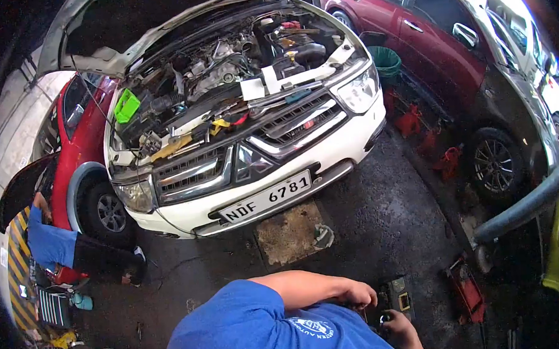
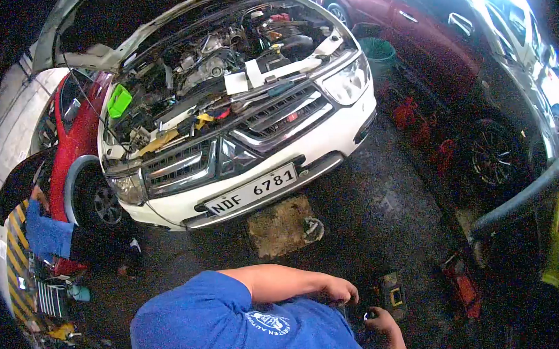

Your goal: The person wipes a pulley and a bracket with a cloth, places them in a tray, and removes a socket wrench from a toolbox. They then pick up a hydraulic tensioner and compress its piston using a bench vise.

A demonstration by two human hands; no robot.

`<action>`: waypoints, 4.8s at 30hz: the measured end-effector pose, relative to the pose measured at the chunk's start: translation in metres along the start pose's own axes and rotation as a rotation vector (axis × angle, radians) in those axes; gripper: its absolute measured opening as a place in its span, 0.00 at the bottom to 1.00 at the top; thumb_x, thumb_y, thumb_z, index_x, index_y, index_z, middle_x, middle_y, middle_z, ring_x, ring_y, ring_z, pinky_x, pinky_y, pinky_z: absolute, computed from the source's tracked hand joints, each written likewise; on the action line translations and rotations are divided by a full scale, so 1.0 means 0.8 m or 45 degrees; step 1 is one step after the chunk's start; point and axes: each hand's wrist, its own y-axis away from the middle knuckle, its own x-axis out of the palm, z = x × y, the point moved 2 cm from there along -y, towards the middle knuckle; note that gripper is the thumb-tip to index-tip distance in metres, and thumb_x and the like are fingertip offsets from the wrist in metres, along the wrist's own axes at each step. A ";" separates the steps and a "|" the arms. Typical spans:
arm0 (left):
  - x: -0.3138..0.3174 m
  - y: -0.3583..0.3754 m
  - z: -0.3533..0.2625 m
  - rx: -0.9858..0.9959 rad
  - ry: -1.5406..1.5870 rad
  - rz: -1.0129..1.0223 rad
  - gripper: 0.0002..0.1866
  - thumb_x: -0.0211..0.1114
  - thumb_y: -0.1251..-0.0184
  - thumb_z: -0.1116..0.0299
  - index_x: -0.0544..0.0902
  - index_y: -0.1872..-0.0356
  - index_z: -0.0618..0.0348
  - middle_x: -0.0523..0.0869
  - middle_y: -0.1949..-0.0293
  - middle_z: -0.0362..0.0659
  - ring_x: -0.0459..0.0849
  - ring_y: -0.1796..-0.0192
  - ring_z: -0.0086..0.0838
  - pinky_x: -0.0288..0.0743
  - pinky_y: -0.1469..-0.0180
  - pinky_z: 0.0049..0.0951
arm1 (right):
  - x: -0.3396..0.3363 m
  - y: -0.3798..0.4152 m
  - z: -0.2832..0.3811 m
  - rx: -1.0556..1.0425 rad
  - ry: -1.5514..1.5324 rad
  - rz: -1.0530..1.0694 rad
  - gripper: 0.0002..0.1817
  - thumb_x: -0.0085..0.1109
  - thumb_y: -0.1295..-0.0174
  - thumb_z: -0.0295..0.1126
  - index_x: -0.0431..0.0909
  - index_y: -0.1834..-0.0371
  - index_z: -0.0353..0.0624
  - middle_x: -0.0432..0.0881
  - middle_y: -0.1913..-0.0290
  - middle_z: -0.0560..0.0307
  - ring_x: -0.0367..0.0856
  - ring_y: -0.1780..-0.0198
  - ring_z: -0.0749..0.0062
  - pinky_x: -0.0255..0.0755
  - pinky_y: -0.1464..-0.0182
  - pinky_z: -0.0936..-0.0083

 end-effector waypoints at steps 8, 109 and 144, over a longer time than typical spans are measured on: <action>-0.053 0.060 -0.045 0.087 -0.060 -0.061 0.23 0.51 0.56 0.78 0.79 0.53 0.63 0.79 0.74 0.44 0.76 0.74 0.28 0.70 0.74 0.30 | -0.032 -0.066 0.066 0.004 0.239 0.026 0.35 0.70 0.56 0.35 0.71 0.41 0.38 0.82 0.52 0.46 0.80 0.51 0.63 0.74 0.49 0.68; -0.005 -0.150 0.202 0.698 2.916 -2.903 0.06 0.55 0.37 0.80 0.75 0.61 0.64 0.79 0.66 0.43 0.80 0.67 0.30 0.78 0.60 0.34 | 0.187 -0.769 0.312 -0.919 2.066 0.747 0.35 0.66 0.47 0.35 0.61 0.37 0.38 0.73 0.44 0.40 0.71 0.40 0.49 0.69 0.42 0.56; 0.370 0.750 0.280 2.568 1.701 -2.969 0.34 0.55 0.55 0.59 0.73 0.43 0.67 0.81 0.52 0.52 0.83 0.57 0.40 0.81 0.59 0.43 | 0.816 0.065 0.798 -0.457 0.653 2.243 0.18 0.51 0.32 0.35 0.74 0.44 0.35 0.80 0.53 0.56 0.76 0.53 0.75 0.70 0.48 0.75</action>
